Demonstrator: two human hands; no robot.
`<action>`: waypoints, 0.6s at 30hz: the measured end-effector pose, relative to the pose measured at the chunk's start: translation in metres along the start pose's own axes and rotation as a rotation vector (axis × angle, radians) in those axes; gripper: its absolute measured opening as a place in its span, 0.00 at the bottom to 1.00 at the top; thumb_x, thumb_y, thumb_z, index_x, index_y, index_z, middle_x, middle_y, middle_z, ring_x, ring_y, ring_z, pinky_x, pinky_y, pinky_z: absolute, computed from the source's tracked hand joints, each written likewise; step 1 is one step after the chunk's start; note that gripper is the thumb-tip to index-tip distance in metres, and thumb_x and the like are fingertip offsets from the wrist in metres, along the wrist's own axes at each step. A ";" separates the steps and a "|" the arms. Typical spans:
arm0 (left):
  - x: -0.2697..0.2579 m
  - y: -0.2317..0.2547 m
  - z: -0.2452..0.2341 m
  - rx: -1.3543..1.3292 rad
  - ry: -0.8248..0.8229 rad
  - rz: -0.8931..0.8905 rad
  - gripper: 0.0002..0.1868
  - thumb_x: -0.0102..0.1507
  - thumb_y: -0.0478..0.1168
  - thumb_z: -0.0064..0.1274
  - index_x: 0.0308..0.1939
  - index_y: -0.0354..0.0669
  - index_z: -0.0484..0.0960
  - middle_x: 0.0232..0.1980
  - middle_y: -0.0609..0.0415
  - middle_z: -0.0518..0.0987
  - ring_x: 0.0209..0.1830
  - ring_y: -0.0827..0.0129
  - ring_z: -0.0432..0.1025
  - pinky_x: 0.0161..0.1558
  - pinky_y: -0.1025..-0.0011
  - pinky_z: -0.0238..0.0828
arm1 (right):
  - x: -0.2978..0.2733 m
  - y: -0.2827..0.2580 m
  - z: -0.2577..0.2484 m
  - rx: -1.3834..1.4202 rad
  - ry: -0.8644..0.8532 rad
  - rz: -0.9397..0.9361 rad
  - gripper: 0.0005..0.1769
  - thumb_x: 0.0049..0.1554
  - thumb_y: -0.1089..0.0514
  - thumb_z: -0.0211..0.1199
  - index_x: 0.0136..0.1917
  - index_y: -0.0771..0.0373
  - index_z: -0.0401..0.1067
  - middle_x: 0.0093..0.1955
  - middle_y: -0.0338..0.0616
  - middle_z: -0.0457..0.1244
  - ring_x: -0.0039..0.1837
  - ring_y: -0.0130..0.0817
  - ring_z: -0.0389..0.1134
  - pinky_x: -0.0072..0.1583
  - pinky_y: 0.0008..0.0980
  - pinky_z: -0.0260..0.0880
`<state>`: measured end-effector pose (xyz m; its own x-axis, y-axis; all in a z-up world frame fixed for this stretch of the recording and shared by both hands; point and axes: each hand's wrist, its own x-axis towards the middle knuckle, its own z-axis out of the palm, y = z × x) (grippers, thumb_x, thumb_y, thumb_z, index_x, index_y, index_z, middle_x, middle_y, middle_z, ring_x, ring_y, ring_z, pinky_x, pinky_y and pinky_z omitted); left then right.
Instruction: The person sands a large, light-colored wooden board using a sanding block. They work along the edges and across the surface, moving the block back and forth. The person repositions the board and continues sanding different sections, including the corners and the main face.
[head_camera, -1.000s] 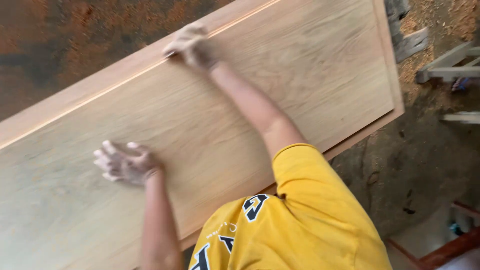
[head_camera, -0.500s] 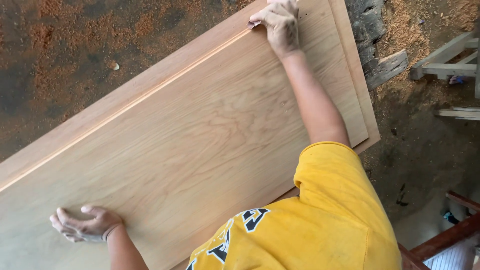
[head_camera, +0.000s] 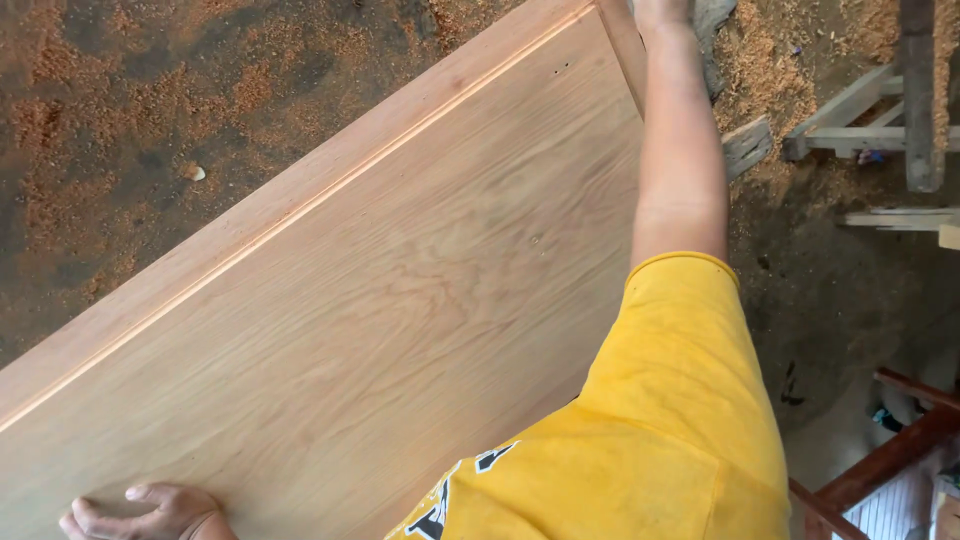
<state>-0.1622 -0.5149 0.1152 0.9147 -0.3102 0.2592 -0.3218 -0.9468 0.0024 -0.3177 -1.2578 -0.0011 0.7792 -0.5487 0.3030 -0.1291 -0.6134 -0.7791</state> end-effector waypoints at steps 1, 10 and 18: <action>-0.001 0.004 0.000 -0.010 0.010 0.021 0.21 0.74 0.34 0.41 0.63 0.13 0.73 0.64 0.24 0.72 0.60 0.30 0.67 0.61 0.43 0.61 | -0.001 -0.011 0.002 -0.020 0.002 -0.008 0.10 0.57 0.72 0.60 0.42 0.65 0.81 0.42 0.47 0.69 0.47 0.37 0.69 0.53 0.32 0.73; -0.004 -0.011 0.005 -0.066 0.008 0.017 0.23 0.69 0.30 0.46 0.64 0.11 0.72 0.62 0.17 0.71 0.62 0.26 0.63 0.60 0.36 0.60 | 0.005 -0.153 0.090 -0.138 -0.037 -0.123 0.13 0.54 0.73 0.62 0.36 0.57 0.80 0.42 0.38 0.63 0.49 0.36 0.60 0.52 0.32 0.64; -0.008 -0.015 0.006 -0.070 -0.007 -0.095 0.24 0.68 0.30 0.51 0.66 0.16 0.72 0.65 0.19 0.68 0.60 0.23 0.66 0.59 0.37 0.63 | -0.005 0.005 0.079 0.301 0.253 0.234 0.13 0.52 0.69 0.51 0.40 0.60 0.76 0.38 0.45 0.69 0.42 0.36 0.71 0.46 0.33 0.72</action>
<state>-0.1637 -0.4986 0.1074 0.9434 -0.2200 0.2481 -0.2495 -0.9638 0.0941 -0.2741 -1.2130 -0.0501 0.5709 -0.7976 0.1948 -0.0707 -0.2841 -0.9562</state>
